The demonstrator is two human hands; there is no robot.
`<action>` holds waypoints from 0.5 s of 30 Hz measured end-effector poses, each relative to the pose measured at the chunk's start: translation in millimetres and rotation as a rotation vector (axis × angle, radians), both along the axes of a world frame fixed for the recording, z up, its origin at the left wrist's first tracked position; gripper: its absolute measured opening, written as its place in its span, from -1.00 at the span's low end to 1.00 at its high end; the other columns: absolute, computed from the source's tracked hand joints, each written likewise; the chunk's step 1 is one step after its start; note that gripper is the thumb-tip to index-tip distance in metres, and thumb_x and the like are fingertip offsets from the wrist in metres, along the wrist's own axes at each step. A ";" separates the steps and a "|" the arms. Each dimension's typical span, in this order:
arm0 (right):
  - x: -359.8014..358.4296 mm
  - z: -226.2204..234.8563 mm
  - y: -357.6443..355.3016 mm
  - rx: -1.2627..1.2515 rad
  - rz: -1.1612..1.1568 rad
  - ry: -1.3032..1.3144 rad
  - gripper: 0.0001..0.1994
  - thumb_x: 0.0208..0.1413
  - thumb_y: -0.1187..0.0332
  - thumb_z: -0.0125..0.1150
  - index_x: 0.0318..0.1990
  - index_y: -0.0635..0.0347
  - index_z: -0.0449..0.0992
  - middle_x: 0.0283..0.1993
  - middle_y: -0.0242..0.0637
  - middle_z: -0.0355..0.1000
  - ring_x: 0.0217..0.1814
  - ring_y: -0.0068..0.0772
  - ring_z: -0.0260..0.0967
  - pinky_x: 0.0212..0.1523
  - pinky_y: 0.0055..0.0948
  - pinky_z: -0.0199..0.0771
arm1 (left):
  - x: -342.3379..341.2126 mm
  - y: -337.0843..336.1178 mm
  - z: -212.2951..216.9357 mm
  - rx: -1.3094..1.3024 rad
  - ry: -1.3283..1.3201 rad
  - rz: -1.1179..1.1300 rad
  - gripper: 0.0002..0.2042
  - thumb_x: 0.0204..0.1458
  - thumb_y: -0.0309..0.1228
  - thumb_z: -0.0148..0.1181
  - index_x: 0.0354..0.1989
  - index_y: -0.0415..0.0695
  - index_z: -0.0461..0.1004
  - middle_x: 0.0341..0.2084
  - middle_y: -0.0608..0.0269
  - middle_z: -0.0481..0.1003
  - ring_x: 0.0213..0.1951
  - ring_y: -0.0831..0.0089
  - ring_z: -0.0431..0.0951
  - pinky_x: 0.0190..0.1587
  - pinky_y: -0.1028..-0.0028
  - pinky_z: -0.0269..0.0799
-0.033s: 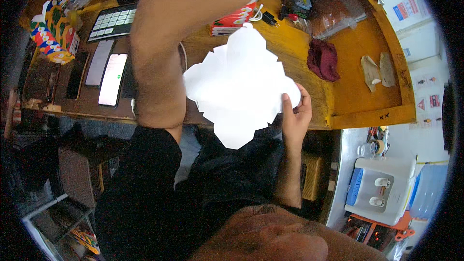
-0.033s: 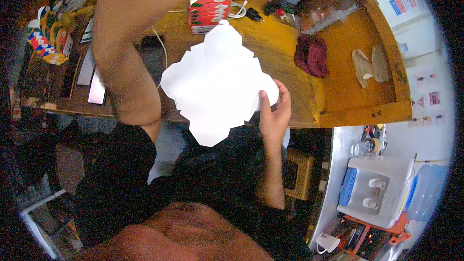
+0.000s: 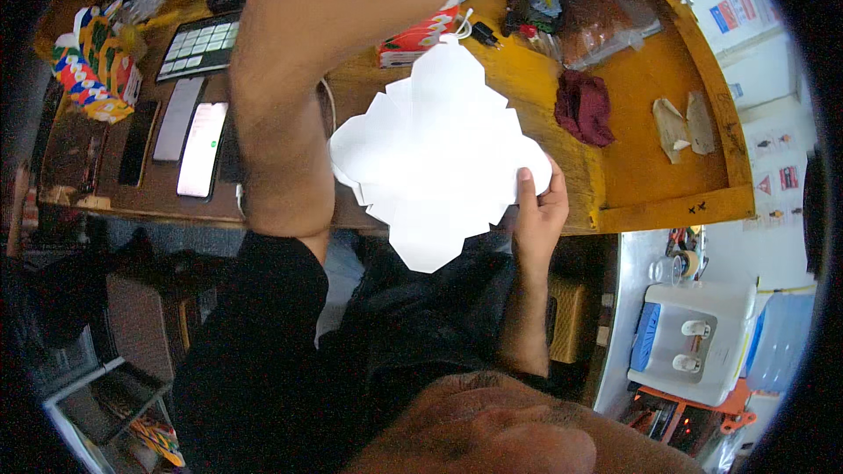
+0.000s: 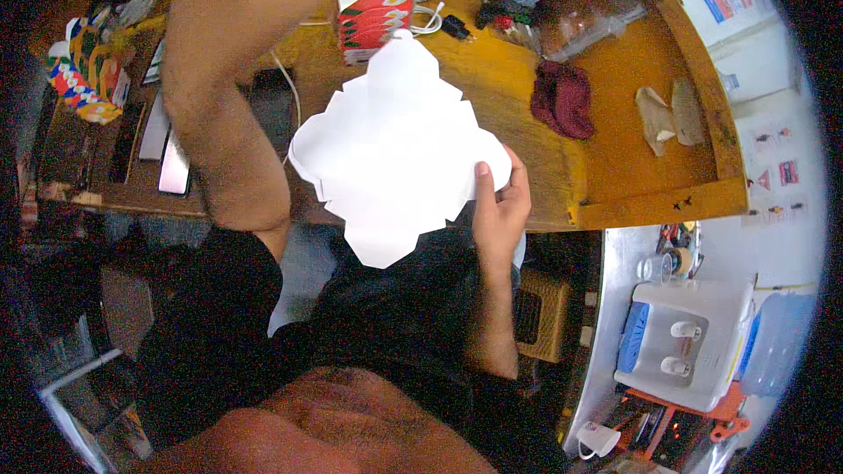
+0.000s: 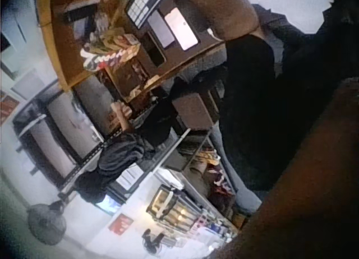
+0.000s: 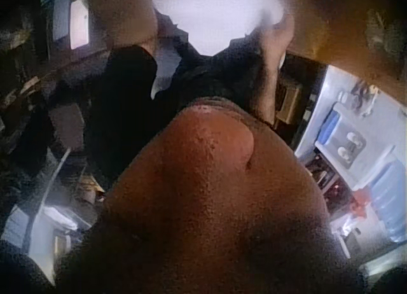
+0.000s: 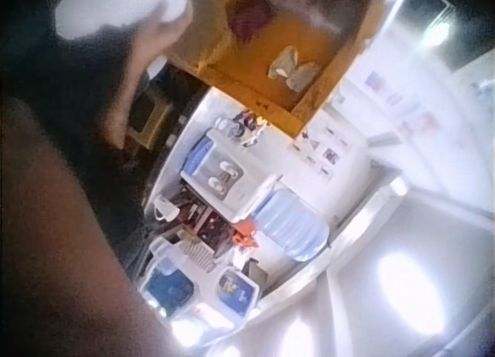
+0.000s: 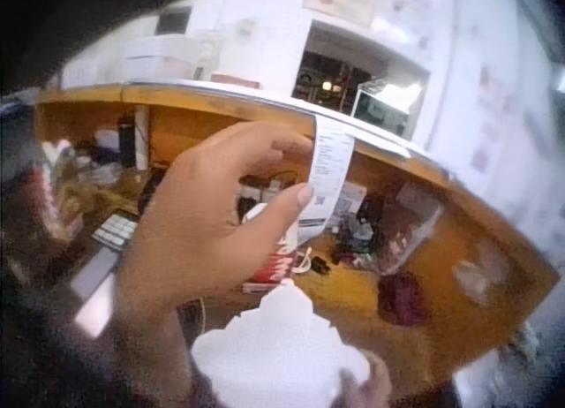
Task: The person folds flat paperboard into small takeaway boxes, tucking flaps and creasing edges to form the container shape. They repeat this process for several identical boxes, stacking the finished units on the counter.
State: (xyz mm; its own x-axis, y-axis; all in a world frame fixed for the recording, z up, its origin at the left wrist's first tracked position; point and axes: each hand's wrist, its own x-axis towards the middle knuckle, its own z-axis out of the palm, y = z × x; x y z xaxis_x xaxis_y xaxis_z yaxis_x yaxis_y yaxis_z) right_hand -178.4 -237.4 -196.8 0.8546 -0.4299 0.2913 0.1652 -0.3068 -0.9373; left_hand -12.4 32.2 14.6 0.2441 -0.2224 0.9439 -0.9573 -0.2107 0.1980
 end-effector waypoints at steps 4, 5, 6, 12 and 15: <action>5.5 46.2 6.8 0.189 -0.037 -0.197 -0.64 0.42 0.40 0.20 0.24 0.42 0.44 0.14 -0.13 0.54 0.18 -0.39 0.48 0.27 -0.37 0.43 | -15.5 -2.5 8.7 0.069 0.224 -0.032 -0.65 0.13 -0.37 0.38 -0.01 -0.37 0.59 -0.12 -0.10 0.65 -0.04 0.18 0.67 0.14 0.23 0.54; 9.3 57.1 3.8 0.118 -0.094 -0.257 -0.65 0.43 0.38 0.19 0.24 0.42 0.45 0.12 -0.14 0.55 0.16 -0.40 0.48 0.26 -0.38 0.43 | -21.2 -2.0 10.3 0.102 0.277 -0.039 -0.65 0.11 -0.34 0.41 -0.01 -0.34 0.60 -0.12 -0.06 0.65 -0.06 0.21 0.67 0.12 0.26 0.54; 11.5 73.5 4.4 0.110 -0.101 -0.354 -0.66 0.44 0.38 0.17 0.23 0.43 0.45 0.11 -0.14 0.55 0.15 -0.39 0.48 0.25 -0.39 0.43 | -26.4 1.0 10.9 0.127 0.331 -0.050 -0.64 0.10 -0.32 0.43 -0.02 -0.32 0.61 -0.12 -0.01 0.66 -0.07 0.24 0.67 0.11 0.29 0.53; 31.3 173.4 38.2 0.095 -0.003 -0.658 -0.57 0.49 0.31 0.08 0.33 0.47 0.37 0.29 -0.03 0.45 0.29 -0.30 0.41 0.39 -0.31 0.32 | -56.9 -10.9 18.7 0.338 0.132 -0.239 -0.29 -0.13 -0.27 0.62 0.23 -0.20 0.47 0.06 -0.06 0.55 0.03 0.09 0.62 0.17 0.27 0.47; 39.6 185.5 56.9 0.159 0.251 -0.689 -0.46 0.49 0.13 0.07 0.37 0.44 0.36 0.42 0.00 0.35 0.38 -0.21 0.37 0.37 -0.22 0.38 | -70.4 -29.8 10.4 0.294 0.154 -0.238 -0.22 -0.08 -0.33 0.60 0.35 -0.20 0.37 0.18 -0.19 0.48 0.16 -0.10 0.56 0.23 0.16 0.45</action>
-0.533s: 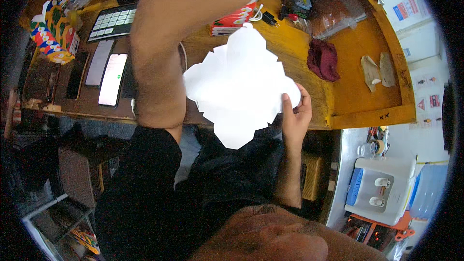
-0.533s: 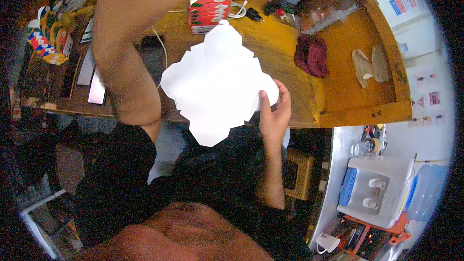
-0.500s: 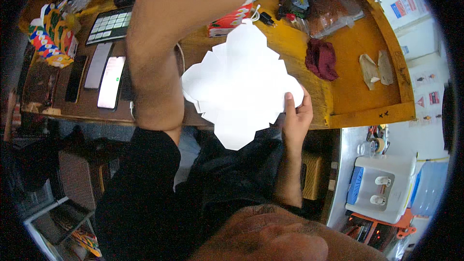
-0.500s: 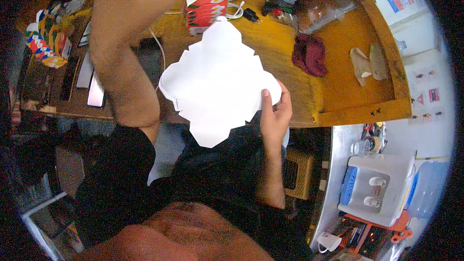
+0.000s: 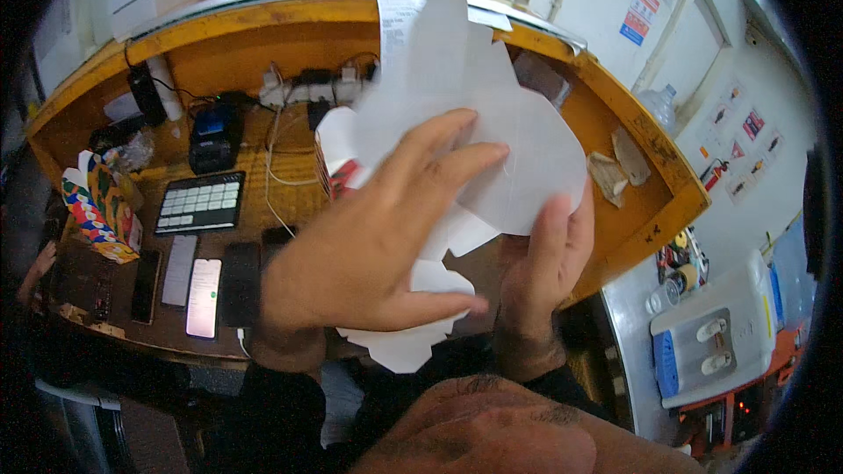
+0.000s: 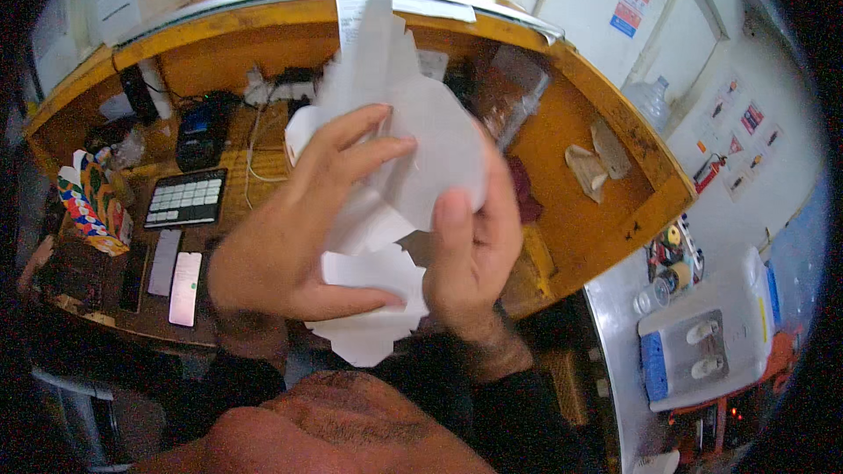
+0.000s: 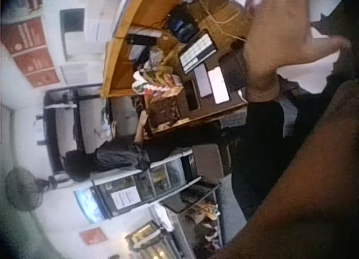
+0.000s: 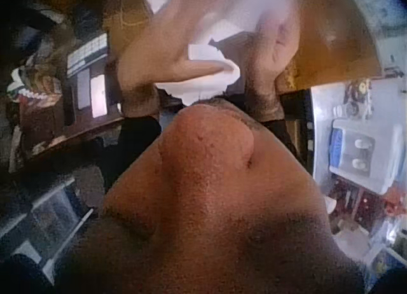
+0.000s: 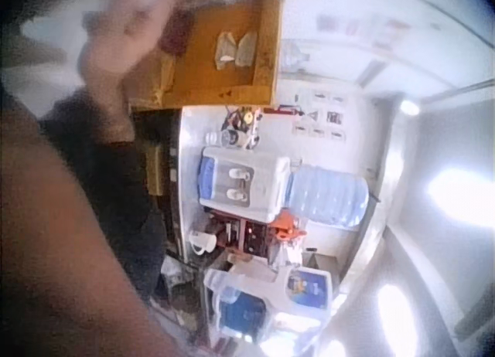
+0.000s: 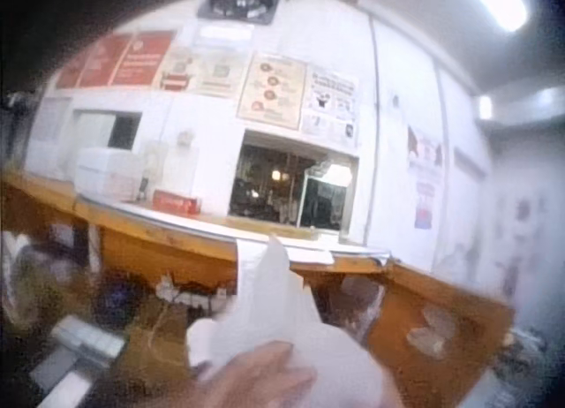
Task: The person folds flat paperboard into small takeaway boxes, tucking flaps and creasing edges to form the container shape. They repeat this process for several identical boxes, stacking the finished units on the counter.
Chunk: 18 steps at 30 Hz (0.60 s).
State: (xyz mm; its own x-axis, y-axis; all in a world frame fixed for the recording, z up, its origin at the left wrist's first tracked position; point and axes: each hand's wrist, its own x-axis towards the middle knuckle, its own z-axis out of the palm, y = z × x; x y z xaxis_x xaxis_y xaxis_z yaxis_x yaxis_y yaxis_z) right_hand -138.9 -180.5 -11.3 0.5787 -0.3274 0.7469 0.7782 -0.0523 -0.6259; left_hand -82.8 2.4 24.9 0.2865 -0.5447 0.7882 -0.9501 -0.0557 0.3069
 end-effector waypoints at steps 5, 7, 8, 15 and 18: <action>31.7 39.6 12.4 -0.287 0.194 -0.282 -0.39 0.37 -0.05 0.23 0.27 0.37 0.49 0.39 0.12 0.40 0.41 -0.04 0.38 0.32 -0.13 0.42 | 11.5 -2.7 -5.1 -0.238 0.189 0.069 -0.41 0.15 -0.57 0.38 0.37 -0.29 0.35 0.21 -0.20 0.50 0.20 0.03 0.59 0.23 0.19 0.50; 47.0 44.7 -0.1 -0.606 -0.139 -0.433 -0.44 0.28 0.00 0.32 0.22 0.30 0.54 0.34 0.09 0.46 0.36 -0.04 0.39 0.32 -0.12 0.41 | 15.1 -4.3 -7.6 -0.509 0.512 -0.136 -0.44 0.22 -0.60 0.31 0.40 -0.30 0.31 0.17 -0.09 0.56 0.16 0.23 0.62 0.22 0.31 0.53; 52.1 45.6 -3.3 -0.708 -0.292 -0.492 -0.48 0.20 0.06 0.40 0.17 0.25 0.59 0.31 0.02 0.50 0.34 -0.04 0.39 0.32 -0.10 0.40 | 14.1 -1.4 2.4 -0.570 0.566 -0.155 -0.53 0.22 -0.61 0.33 0.30 -0.35 0.39 0.09 0.07 0.61 0.11 0.42 0.61 0.19 0.37 0.53; 69.3 40.6 -9.9 -0.855 -0.418 -0.494 -0.48 -0.11 0.26 0.59 0.11 0.01 0.71 0.25 -0.28 0.57 0.19 -0.08 0.40 0.20 -0.20 0.46 | 28.1 12.1 -5.4 -0.491 0.670 -0.237 -0.51 0.16 -0.60 0.38 0.27 -0.36 0.44 0.10 0.06 0.60 0.09 0.42 0.60 0.20 0.38 0.51; 86.3 39.5 -20.3 -0.819 -0.438 -0.580 -0.43 -0.06 0.10 0.58 0.12 0.16 0.68 0.23 -0.12 0.56 0.20 -0.06 0.46 0.21 -0.17 0.46 | 34.0 18.1 -9.6 -0.268 0.619 -0.432 -0.42 0.16 -0.64 0.30 0.38 -0.39 0.33 0.27 -0.04 0.48 0.22 0.31 0.54 0.31 0.28 0.43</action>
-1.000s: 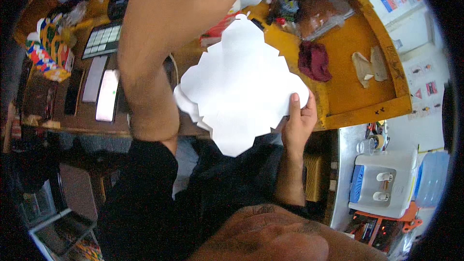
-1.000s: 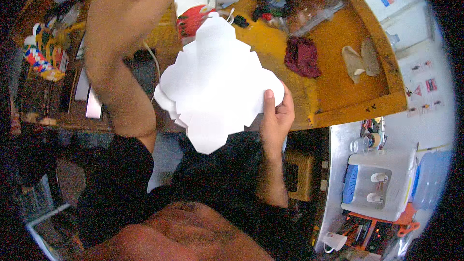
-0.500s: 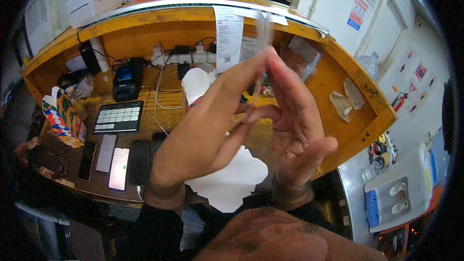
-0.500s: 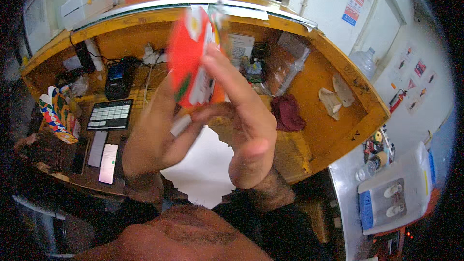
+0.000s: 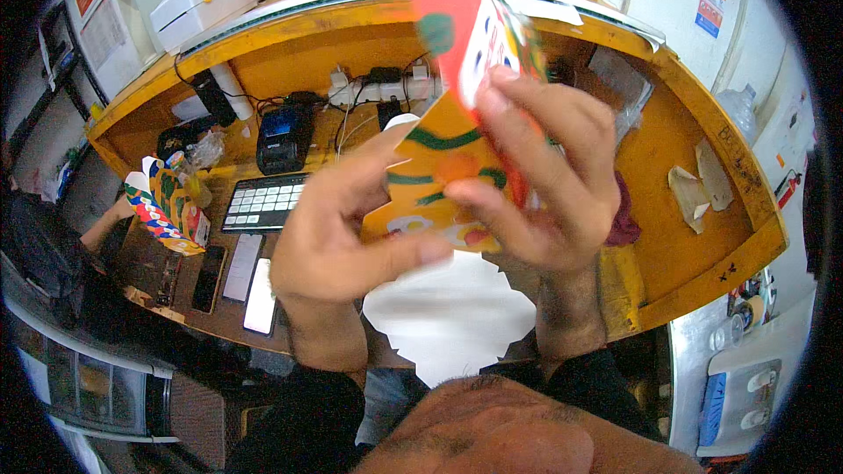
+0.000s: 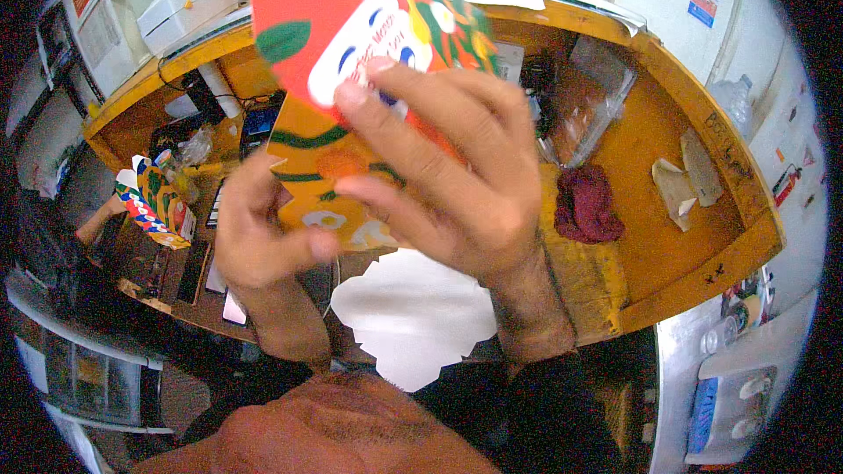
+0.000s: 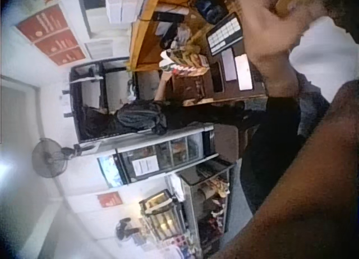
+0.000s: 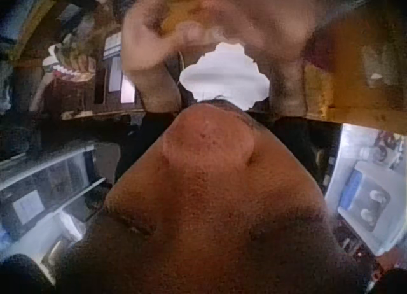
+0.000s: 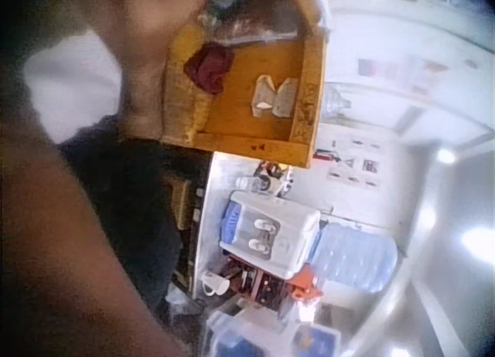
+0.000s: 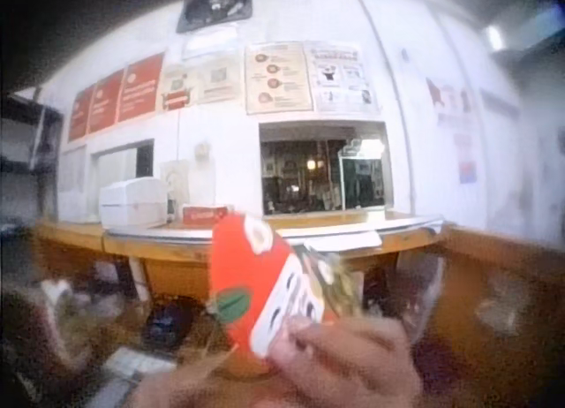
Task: The person folds flat paperboard into small takeaway boxes, tucking flaps and creasing edges to form the container shape. They repeat this process for several identical boxes, stacking the finished units on the counter.
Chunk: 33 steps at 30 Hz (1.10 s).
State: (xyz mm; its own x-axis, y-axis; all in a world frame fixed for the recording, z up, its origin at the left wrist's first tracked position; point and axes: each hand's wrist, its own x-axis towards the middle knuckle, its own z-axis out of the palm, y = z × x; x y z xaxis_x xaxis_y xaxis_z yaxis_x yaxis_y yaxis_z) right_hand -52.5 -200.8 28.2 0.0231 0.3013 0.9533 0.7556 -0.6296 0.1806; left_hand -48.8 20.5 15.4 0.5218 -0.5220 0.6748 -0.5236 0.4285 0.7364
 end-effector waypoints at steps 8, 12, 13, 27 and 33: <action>16.7 -3.2 -13.0 -0.009 -0.036 -0.057 -0.34 -0.06 -0.02 0.56 0.18 0.15 0.67 0.30 -0.06 0.48 0.23 -0.06 0.44 0.21 -0.15 0.44 | -1.6 -26.0 6.2 -0.065 0.058 0.299 -0.39 0.17 -0.74 0.19 0.43 -0.40 0.20 0.36 -0.13 0.38 0.29 0.25 0.52 0.31 0.34 0.44; 18.0 0.8 -19.6 -0.035 0.005 0.032 -0.34 -0.08 0.04 0.56 0.20 0.14 0.67 0.32 -0.08 0.49 0.21 -0.06 0.45 0.21 -0.17 0.43 | -3.6 -17.1 5.5 0.065 0.155 0.327 -0.50 0.18 -0.71 0.24 0.30 -0.37 0.29 0.14 -0.09 0.55 0.17 0.31 0.60 0.24 0.36 0.50; 19.6 0.7 -21.1 -0.040 0.032 0.053 -0.35 -0.09 0.07 0.56 0.20 0.15 0.67 0.31 -0.08 0.50 0.20 -0.06 0.45 0.20 -0.19 0.44 | -6.9 -20.4 6.9 0.025 0.142 0.305 -0.50 0.17 -0.71 0.24 0.30 -0.39 0.30 0.12 -0.10 0.57 0.16 0.32 0.61 0.23 0.37 0.50; 29.7 -7.4 -17.0 0.057 0.256 0.226 -0.66 -0.07 0.57 0.48 -0.05 0.24 0.75 -0.15 -0.20 0.68 -0.15 -0.20 0.56 -0.08 -0.30 0.52 | -0.4 -26.9 -1.9 0.140 -0.205 0.696 -0.77 0.15 -0.70 0.24 -0.02 -0.36 0.58 -0.07 0.02 0.64 0.03 0.32 0.64 0.11 0.41 0.52; 14.7 -7.8 -4.3 0.193 0.301 0.371 -0.71 -0.05 0.66 0.43 -0.12 0.23 0.77 -0.30 -0.23 0.63 -0.28 -0.33 0.51 -0.18 -0.42 0.46 | 3.6 -30.5 3.1 -0.037 0.118 0.505 -0.50 0.08 -0.70 0.38 0.14 -0.25 0.27 -0.13 0.01 0.66 -0.07 0.41 0.69 -0.04 0.50 0.61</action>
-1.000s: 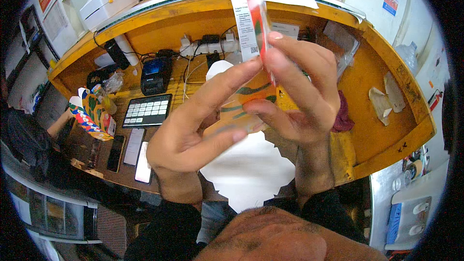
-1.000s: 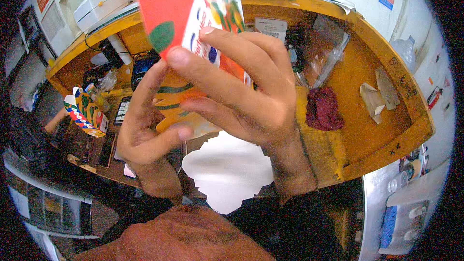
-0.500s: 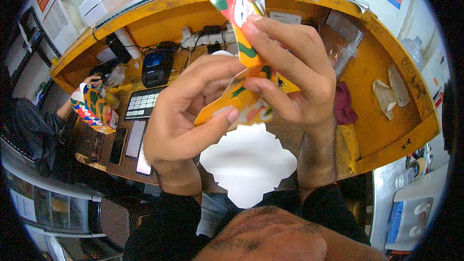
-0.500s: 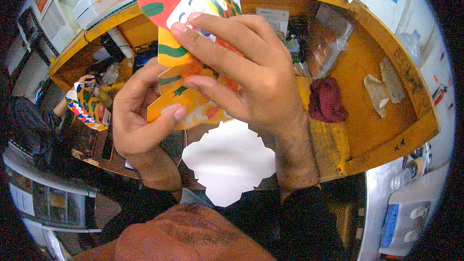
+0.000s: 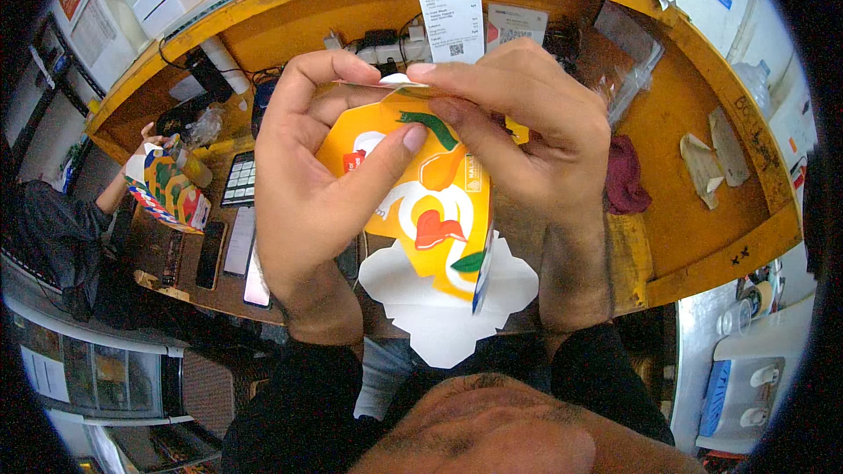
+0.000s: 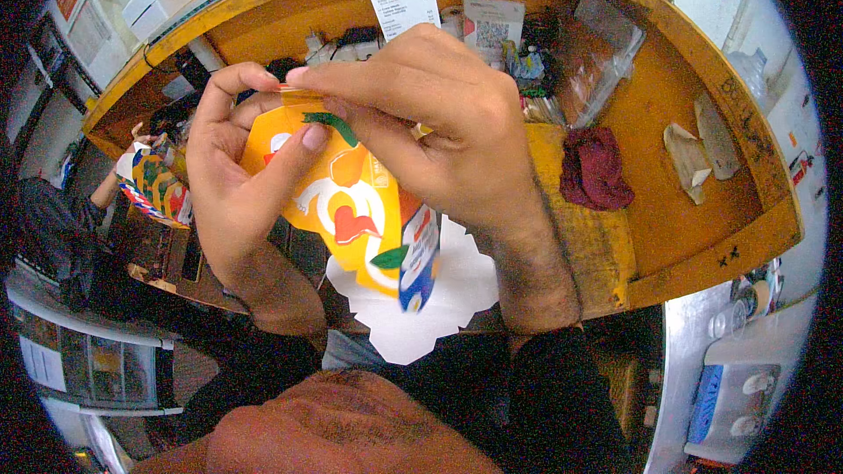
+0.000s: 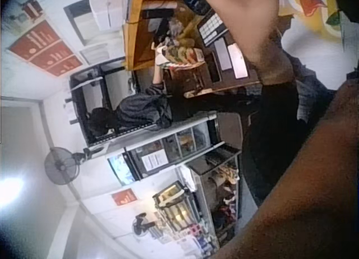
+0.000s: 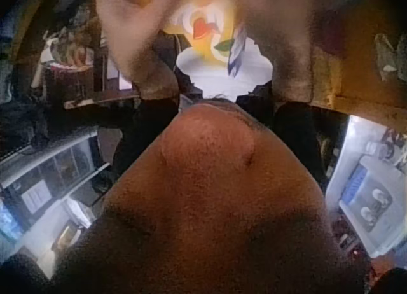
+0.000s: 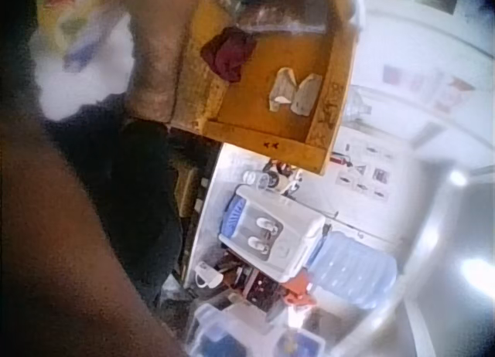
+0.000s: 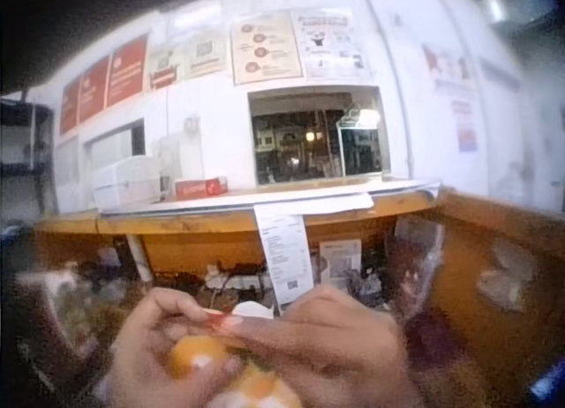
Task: The person folds flat paperboard into small takeaway boxes, tucking flaps and creasing edges to form the container shape. They repeat this process for several identical boxes, stacking the finished units on the counter.
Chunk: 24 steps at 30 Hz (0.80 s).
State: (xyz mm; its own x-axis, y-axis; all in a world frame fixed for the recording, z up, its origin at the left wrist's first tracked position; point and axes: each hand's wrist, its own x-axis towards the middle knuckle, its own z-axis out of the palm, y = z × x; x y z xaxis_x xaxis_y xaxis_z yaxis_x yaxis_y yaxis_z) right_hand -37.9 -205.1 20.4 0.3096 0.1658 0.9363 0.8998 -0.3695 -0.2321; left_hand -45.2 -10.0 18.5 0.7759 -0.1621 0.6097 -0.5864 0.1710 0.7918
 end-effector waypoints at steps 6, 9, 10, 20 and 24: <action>-1.8 1.3 -8.9 -0.048 0.043 -0.020 -0.72 -0.03 0.71 0.39 -0.14 0.26 0.73 -0.32 -0.20 0.61 -0.33 -0.36 0.51 -0.26 -0.46 0.46 | 2.5 13.6 3.6 0.014 0.099 -0.119 -0.44 0.02 -0.68 0.45 0.17 -0.24 0.28 -0.13 0.01 0.66 -0.08 0.41 0.69 -0.04 0.51 0.60; -4.5 -1.2 -9.0 -0.056 0.051 -0.016 -0.75 -0.04 0.72 0.38 -0.18 0.27 0.71 -0.31 -0.18 0.59 -0.33 -0.35 0.54 -0.28 -0.47 0.48 | 4.8 16.6 3.2 0.024 0.112 -0.145 -0.41 0.02 -0.66 0.45 0.20 -0.24 0.27 -0.11 0.01 0.65 -0.08 0.42 0.69 -0.04 0.51 0.60; -6.1 -1.7 -8.5 -0.065 0.036 -0.020 -0.76 -0.04 0.71 0.39 -0.19 0.26 0.70 -0.31 -0.18 0.59 -0.32 -0.34 0.54 -0.29 -0.47 0.49 | 4.5 15.8 4.5 0.015 0.126 -0.161 -0.40 0.03 -0.65 0.46 0.22 -0.24 0.26 -0.10 0.02 0.65 -0.08 0.43 0.68 -0.03 0.50 0.60; -9.0 -1.0 -5.0 -0.174 -0.165 -0.183 -0.78 -0.09 0.59 0.46 -0.22 0.25 0.72 -0.22 -0.08 0.62 -0.25 -0.22 0.63 -0.23 -0.41 0.62 | 18.8 14.1 -2.8 -0.048 0.083 -0.268 -0.34 0.04 -0.58 0.47 0.30 -0.23 0.24 -0.08 0.10 0.61 -0.04 0.45 0.65 0.05 0.46 0.57; -11.5 -2.9 0.2 -0.174 -0.198 -0.254 -0.78 -0.11 0.58 0.47 -0.23 0.28 0.72 -0.16 -0.01 0.64 -0.21 -0.18 0.66 -0.17 -0.37 0.67 | 18.5 13.4 -3.3 -0.086 0.044 -0.271 -0.33 0.05 -0.58 0.46 0.32 -0.23 0.23 -0.06 0.08 0.62 -0.02 0.43 0.65 0.08 0.44 0.56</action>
State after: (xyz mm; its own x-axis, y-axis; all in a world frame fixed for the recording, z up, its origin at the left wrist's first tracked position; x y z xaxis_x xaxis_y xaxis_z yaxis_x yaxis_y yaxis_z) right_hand -49.3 -204.9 17.6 0.1131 0.2893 0.9505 0.8279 -0.5564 0.0708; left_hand -26.7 3.4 15.2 0.7373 -0.3164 0.5969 -0.4759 0.3840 0.7913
